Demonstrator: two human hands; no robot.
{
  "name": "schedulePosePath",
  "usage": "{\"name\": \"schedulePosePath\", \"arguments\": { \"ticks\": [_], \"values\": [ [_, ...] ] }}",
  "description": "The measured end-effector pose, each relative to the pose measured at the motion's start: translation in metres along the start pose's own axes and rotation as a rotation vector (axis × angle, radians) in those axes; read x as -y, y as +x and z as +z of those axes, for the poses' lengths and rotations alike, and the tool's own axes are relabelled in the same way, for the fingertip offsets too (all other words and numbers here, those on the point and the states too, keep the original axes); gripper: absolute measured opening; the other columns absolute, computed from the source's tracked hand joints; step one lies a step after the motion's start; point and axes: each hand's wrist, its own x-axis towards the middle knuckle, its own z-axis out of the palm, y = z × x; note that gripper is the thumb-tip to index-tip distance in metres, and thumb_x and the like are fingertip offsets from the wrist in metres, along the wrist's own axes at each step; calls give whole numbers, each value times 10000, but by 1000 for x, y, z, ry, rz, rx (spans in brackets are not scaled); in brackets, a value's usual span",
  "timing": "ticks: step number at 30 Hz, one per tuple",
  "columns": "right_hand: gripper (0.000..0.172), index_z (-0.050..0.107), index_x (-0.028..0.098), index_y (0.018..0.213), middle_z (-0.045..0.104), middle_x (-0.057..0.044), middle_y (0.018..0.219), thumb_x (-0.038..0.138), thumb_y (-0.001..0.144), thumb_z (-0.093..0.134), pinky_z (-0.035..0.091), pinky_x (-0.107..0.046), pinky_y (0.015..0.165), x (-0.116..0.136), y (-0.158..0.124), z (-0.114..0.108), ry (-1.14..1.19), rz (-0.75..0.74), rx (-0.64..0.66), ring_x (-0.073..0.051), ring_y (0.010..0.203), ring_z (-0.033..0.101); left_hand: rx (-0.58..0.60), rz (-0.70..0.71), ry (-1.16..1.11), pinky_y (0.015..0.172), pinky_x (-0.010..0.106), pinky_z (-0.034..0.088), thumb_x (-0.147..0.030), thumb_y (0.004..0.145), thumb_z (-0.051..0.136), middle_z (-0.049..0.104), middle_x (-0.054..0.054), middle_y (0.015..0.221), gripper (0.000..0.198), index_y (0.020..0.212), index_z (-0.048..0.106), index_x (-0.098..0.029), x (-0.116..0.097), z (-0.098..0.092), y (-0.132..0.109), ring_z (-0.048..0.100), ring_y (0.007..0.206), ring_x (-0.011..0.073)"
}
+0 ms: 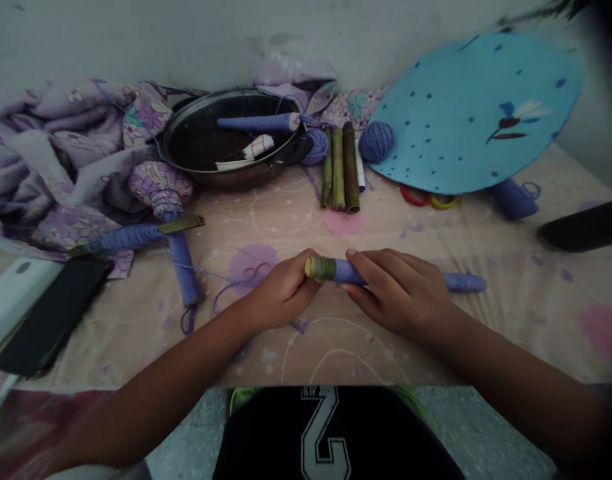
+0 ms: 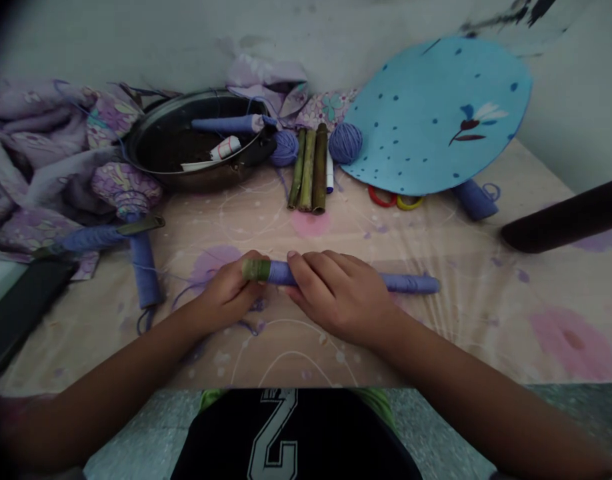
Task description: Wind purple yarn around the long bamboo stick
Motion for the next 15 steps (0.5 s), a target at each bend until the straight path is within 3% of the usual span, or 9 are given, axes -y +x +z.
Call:
{"name": "schedulePosePath", "arguments": {
  "ticks": [3, 8, 15],
  "values": [
    [324, 547, 48, 1087, 669, -116, 859, 283, 864, 537, 483, -291, 618, 1, 0, 1, -68, 102, 50, -182, 727, 614, -40, -7, 55, 576, 195, 408, -239, 900, 411, 543, -9, 692, 148, 801, 488, -160, 3, 7, 0, 506, 628, 85],
    [325, 583, 83, 1053, 666, -88, 806, 343, 904, 456, 410, -289, 533, 0, 0, 4, -118, 234, 198, -189, 667, 620, 31, -45, 311, 542, 204, 391, -216, 884, 419, 589, -5, 679, 145, 813, 529, -152, 2, 6, -1, 508, 564, 86],
    [316, 592, 143, 966, 647, -62, 771, 375, 921, 382, 315, -287, 510, 0, 5, 1, -27, 338, 525, -197, 613, 599, 62, 158, 784, 559, 266, 401, -206, 883, 345, 632, 39, 714, 258, 839, 589, -135, 8, -2, 1, 567, 634, 154]
  ]
}}
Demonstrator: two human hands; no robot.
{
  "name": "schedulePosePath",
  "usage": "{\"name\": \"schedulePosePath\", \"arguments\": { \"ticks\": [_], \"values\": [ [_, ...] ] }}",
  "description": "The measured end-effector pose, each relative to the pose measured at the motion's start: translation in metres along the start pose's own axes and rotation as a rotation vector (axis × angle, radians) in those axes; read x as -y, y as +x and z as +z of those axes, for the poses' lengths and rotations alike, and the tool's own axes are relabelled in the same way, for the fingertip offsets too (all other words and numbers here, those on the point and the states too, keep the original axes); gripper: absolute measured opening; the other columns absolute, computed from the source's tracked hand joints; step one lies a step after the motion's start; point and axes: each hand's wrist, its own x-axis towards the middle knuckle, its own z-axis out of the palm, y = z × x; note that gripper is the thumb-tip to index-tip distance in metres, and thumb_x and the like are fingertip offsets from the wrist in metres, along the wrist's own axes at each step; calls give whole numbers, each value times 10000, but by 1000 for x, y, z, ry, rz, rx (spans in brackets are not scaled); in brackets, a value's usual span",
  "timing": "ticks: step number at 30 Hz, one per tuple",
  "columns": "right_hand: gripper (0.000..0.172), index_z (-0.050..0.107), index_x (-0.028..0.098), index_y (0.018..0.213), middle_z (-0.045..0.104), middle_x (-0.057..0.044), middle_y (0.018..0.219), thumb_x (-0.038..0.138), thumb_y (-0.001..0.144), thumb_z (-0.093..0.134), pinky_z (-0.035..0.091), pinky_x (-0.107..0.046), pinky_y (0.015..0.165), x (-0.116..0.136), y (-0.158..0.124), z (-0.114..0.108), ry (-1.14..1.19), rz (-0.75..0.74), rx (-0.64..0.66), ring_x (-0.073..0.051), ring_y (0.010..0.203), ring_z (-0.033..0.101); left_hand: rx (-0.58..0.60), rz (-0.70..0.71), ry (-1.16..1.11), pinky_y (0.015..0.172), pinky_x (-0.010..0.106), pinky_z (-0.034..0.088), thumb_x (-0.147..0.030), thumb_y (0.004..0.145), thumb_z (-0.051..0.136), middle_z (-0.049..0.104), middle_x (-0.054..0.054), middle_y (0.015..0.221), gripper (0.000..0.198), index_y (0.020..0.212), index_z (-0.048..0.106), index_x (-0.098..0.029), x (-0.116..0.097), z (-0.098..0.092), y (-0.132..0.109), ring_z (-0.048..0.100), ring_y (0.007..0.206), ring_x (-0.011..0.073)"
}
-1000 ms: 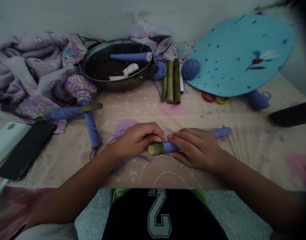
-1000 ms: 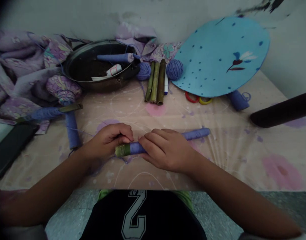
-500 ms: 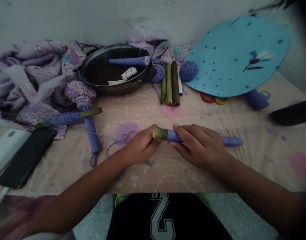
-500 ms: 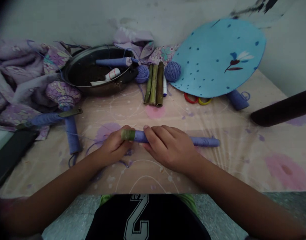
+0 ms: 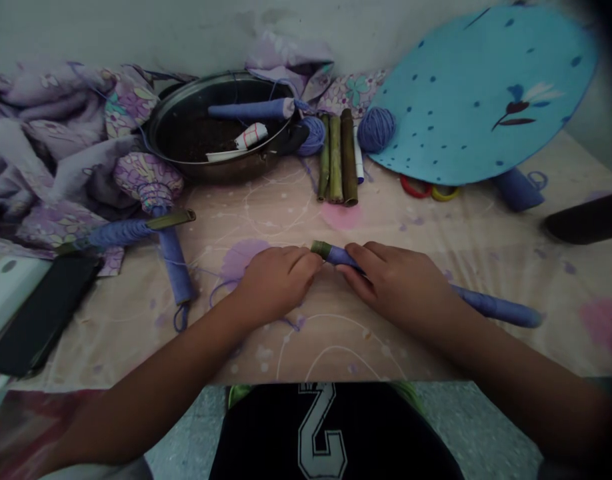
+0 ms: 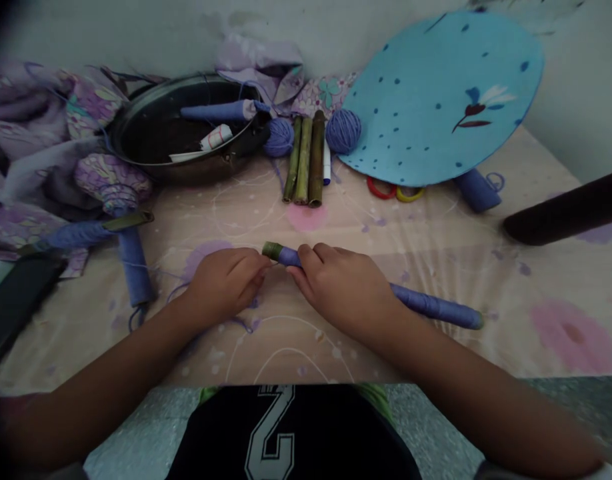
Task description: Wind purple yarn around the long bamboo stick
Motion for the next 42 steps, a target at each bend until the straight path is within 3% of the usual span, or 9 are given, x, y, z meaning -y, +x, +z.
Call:
{"name": "schedulePosePath", "arguments": {
  "ticks": [4, 8, 12, 22, 30, 37, 42],
  "values": [
    [317, 589, 148, 904, 642, -66, 763, 374, 924, 368, 311, -284, 536, -1, 2, -3, 55, -20, 109, -184, 623, 587, -38, 106, 129, 553, 256, 367, -148, 859, 360, 602, 18, 689, 241, 888, 599, -151, 5, 3, 0, 550, 654, 146],
    [309, 596, 149, 876, 649, -70, 760, 366, 919, 380, 314, -289, 542, -3, 1, -3, 91, -19, 123, -179, 625, 584, -52, 181, 198, 537, 269, 350, -132, 852, 388, 596, 28, 689, 208, 885, 593, -134, 7, -4, 2, 540, 657, 157],
    [305, 595, 157, 863, 663, -69, 760, 371, 917, 384, 331, -297, 552, -7, 2, -2, 143, -8, 125, -183, 638, 590, -51, 167, 256, 536, 271, 345, -135, 858, 414, 608, 31, 710, 181, 862, 595, -138, 12, -10, 3, 535, 659, 159],
    [330, 596, 154, 841, 661, -68, 740, 384, 920, 375, 303, -291, 531, -3, 2, 1, 123, -41, 177, -183, 611, 588, -24, 271, 168, 573, 254, 373, -150, 882, 397, 623, 29, 735, 185, 839, 577, -141, 3, -9, 5, 534, 675, 138],
    [266, 609, 144, 841, 653, -52, 716, 334, 905, 435, 307, -285, 537, -1, 2, -4, 134, -175, 176, -170, 596, 585, 25, 261, 139, 573, 271, 375, -159, 860, 449, 610, 25, 751, 113, 878, 559, -145, 7, -6, 5, 533, 692, 161],
    [262, 613, 116, 877, 633, -71, 759, 326, 902, 457, 358, -298, 588, -5, -1, 4, 52, -435, 65, -183, 658, 576, 309, 91, -145, 610, 234, 375, -142, 842, 467, 619, 6, 761, 126, 856, 590, -166, 8, -10, 8, 556, 716, 130],
    [235, 614, 117, 886, 615, -69, 767, 300, 895, 467, 375, -300, 584, -6, 0, 4, 47, -482, -79, -183, 675, 559, 302, 29, -393, 646, 216, 396, -196, 879, 409, 612, -2, 751, 177, 817, 572, -163, 17, -12, 9, 547, 694, 106]
  ]
}}
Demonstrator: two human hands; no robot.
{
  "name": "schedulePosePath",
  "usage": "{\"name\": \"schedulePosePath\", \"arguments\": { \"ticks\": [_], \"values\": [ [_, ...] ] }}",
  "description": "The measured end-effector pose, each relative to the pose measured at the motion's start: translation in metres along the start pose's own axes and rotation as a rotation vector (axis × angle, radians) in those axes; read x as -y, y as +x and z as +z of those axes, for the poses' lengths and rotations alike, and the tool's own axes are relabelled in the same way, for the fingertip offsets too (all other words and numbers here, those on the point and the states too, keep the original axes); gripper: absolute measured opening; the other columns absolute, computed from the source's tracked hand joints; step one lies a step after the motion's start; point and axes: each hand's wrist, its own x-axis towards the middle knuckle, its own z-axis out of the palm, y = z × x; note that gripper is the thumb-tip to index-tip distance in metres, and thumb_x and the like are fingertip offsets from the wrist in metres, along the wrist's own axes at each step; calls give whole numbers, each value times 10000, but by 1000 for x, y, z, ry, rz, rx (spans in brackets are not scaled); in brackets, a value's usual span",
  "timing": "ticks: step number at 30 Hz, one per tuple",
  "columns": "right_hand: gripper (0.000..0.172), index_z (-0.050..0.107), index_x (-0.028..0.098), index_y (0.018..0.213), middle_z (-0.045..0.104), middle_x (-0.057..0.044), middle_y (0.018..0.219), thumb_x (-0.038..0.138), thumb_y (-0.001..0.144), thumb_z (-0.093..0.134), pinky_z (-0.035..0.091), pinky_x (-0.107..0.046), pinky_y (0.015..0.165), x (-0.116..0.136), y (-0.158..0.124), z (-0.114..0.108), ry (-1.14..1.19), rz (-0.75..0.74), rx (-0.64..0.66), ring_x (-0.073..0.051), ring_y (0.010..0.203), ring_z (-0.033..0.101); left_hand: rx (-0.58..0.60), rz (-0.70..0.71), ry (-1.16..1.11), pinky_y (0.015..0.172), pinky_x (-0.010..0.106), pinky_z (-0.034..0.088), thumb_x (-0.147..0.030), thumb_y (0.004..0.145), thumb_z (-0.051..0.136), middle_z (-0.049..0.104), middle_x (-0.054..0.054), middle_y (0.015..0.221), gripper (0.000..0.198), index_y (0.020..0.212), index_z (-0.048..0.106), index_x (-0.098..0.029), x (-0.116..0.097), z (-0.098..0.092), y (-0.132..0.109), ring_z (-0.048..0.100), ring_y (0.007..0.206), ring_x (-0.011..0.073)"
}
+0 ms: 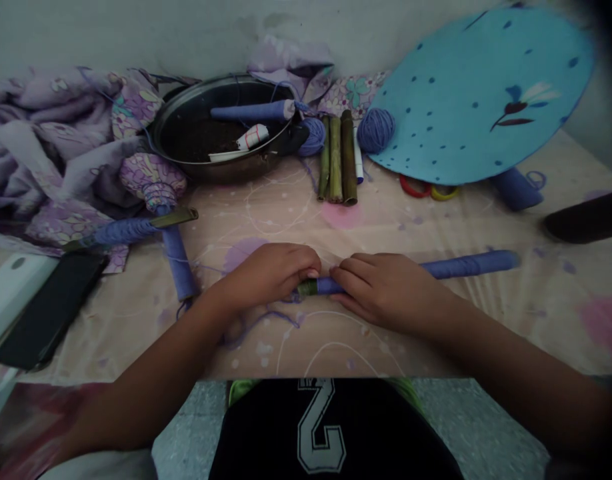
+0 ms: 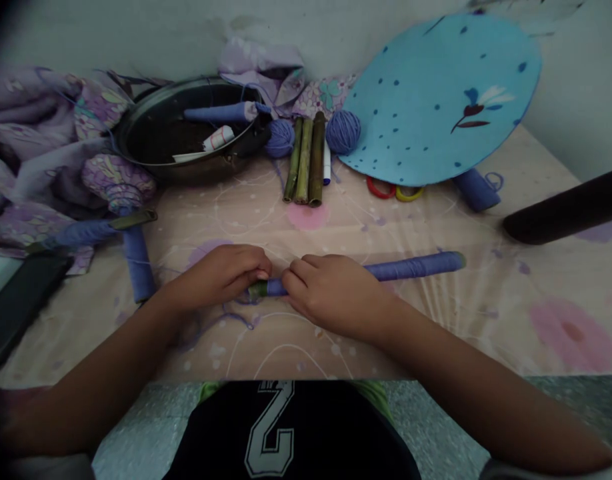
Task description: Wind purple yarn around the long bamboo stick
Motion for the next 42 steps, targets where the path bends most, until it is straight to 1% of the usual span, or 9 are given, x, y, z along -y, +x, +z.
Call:
{"name": "schedulePosePath", "arguments": {
  "ticks": [3, 7, 12, 17, 22, 29, 35, 38, 42],
  "values": [
    [225, 616, 117, 887, 618, -71, 782, 295, 888, 479, 388, -297, 584, 0, 0, -2, -1, -22, -64, -185, 689, 558, -40, 12, -60, 610, 205, 380, -187, 874, 407, 593, -8, 716, 173, 785, 553, -157, 3, -2, -1, 522, 643, 94],
    [253, 614, 114, 888, 627, -94, 817, 309, 901, 453, 401, -299, 592, 0, -1, -1, 13, -7, -97, -189, 720, 557, -106, 11, -87, 600, 198, 376, -162, 867, 402, 569, -16, 687, 168, 775, 542, -154, 3, -4, -2, 493, 602, 83],
    [267, 615, 105, 923, 635, -106, 841, 313, 902, 449, 411, -301, 605, -1, -1, 0, 41, 27, -92, -187, 738, 567, -169, 13, -75, 603, 201, 387, -171, 871, 402, 566, -13, 677, 174, 765, 538, -154, 2, -5, -3, 482, 589, 85],
    [256, 621, 116, 908, 643, -102, 842, 308, 899, 452, 388, -288, 572, -1, -1, 0, 21, 91, -102, -178, 703, 565, -287, 30, -66, 594, 194, 379, -210, 886, 419, 562, -10, 672, 188, 742, 525, -151, 4, -4, -3, 477, 579, 79],
    [294, 621, 107, 914, 635, -101, 837, 331, 910, 431, 413, -298, 602, 0, -1, 1, 55, 45, -66, -187, 728, 573, -232, 38, -60, 591, 193, 376, -185, 878, 420, 563, -13, 677, 167, 758, 530, -152, 5, 0, -2, 478, 583, 81],
    [297, 618, 97, 879, 641, -110, 809, 319, 914, 424, 444, -301, 594, -1, -1, 0, 39, -24, -164, -190, 722, 579, -197, 60, -122, 577, 192, 374, -240, 905, 397, 547, -13, 658, 220, 750, 527, -154, 5, 2, 1, 468, 573, 81],
    [242, 605, 77, 902, 653, -110, 823, 292, 881, 497, 483, -307, 607, 5, 0, -3, 30, -27, -271, -195, 733, 596, -351, 101, -210, 576, 180, 375, -259, 911, 402, 543, -9, 668, 226, 749, 514, -149, 2, 13, 4, 489, 608, 77],
    [250, 596, 84, 926, 656, -102, 816, 309, 881, 495, 488, -295, 586, 4, 0, -3, 33, 7, -323, -183, 722, 596, -389, 111, -205, 560, 170, 375, -233, 899, 422, 554, -12, 667, 190, 755, 514, -150, 0, 16, 5, 499, 608, 72],
    [257, 575, 83, 980, 658, -101, 832, 307, 861, 534, 498, -294, 596, 1, -2, -2, 18, 67, -360, -181, 739, 601, -431, 72, -152, 555, 176, 385, -216, 897, 406, 574, -7, 662, 201, 738, 512, -151, -2, 13, 5, 509, 596, 73]
  ]
}}
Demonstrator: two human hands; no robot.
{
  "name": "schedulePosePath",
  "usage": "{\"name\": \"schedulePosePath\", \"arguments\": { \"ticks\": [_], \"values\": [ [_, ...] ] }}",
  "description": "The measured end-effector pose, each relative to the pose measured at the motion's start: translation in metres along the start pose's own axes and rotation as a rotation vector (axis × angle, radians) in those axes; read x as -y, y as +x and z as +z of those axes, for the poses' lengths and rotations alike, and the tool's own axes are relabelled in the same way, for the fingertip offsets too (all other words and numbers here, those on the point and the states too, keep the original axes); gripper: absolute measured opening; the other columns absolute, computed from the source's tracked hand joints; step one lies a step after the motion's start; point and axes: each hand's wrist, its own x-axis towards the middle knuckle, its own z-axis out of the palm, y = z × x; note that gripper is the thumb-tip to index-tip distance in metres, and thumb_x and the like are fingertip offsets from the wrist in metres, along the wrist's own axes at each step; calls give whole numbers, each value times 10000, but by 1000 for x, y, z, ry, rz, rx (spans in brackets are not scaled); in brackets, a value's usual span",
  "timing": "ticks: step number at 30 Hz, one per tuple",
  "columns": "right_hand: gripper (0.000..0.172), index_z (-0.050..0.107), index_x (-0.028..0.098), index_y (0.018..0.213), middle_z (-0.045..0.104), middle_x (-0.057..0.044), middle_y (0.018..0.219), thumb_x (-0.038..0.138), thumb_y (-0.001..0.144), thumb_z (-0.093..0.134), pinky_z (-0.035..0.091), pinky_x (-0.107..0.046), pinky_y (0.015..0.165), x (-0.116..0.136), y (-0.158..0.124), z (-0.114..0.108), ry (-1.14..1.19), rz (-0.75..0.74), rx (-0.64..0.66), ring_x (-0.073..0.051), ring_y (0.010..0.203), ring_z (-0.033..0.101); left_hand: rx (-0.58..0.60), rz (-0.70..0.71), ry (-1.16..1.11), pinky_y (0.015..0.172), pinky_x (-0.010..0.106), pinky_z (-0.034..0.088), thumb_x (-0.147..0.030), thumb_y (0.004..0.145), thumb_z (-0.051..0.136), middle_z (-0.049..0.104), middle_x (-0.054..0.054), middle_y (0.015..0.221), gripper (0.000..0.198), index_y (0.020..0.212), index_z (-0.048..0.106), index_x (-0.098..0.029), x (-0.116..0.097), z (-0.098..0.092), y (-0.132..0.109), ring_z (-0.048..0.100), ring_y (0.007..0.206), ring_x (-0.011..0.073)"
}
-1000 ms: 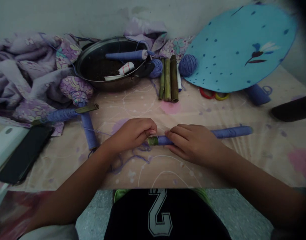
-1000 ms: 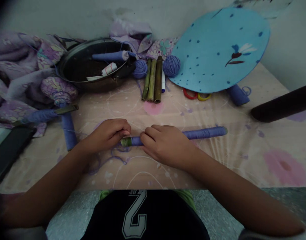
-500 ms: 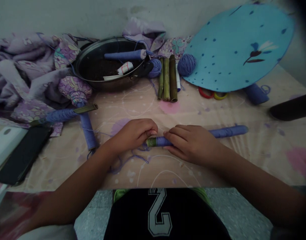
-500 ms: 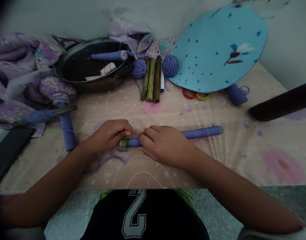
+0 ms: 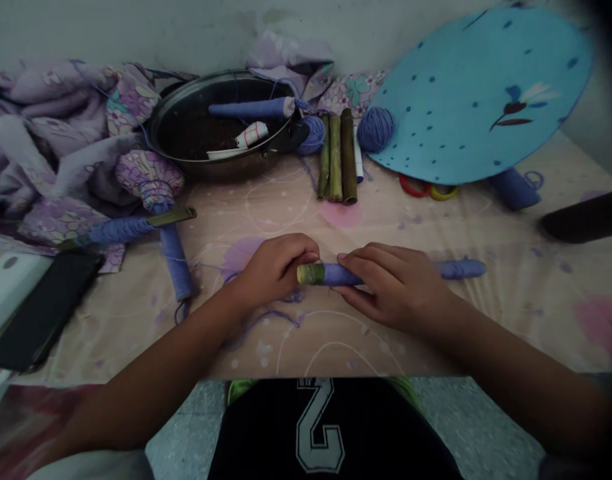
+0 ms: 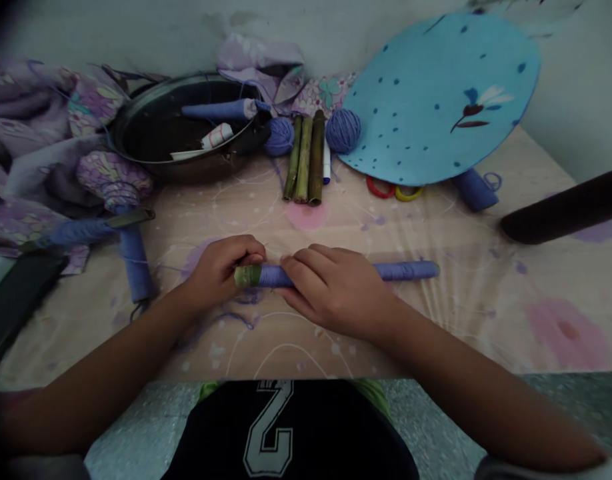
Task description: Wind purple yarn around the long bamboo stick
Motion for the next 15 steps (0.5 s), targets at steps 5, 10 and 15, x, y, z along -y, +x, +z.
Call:
{"name": "schedulePosePath", "arguments": {
  "ticks": [5, 10, 15],
  "values": [
    [250, 562, 103, 1010, 663, -100, 859, 298, 857, 538, 511, -298, 632, 0, -1, 0, 0, 36, 2, -180, 762, 603, -63, -10, 83, 572, 187, 400, -179, 885, 402, 589, -3, 682, 173, 760, 518, -155, -1, -3, -2, 519, 607, 77],
    [256, 568, 81, 1006, 663, -112, 869, 280, 845, 558, 508, -303, 637, 1, 0, 0, -34, 26, 5, -189, 768, 600, -146, 11, 139, 574, 191, 403, -182, 889, 407, 576, -7, 657, 182, 744, 515, -156, 0, -4, -3, 512, 608, 80],
    [256, 570, 73, 992, 653, -100, 834, 283, 848, 556, 493, -298, 607, 1, 0, -1, -61, -9, -10, -184, 743, 587, -81, 6, 97, 556, 181, 391, -169, 885, 410, 583, -5, 669, 170, 752, 516, -152, 1, -2, -1, 511, 598, 72]
  ]
}}
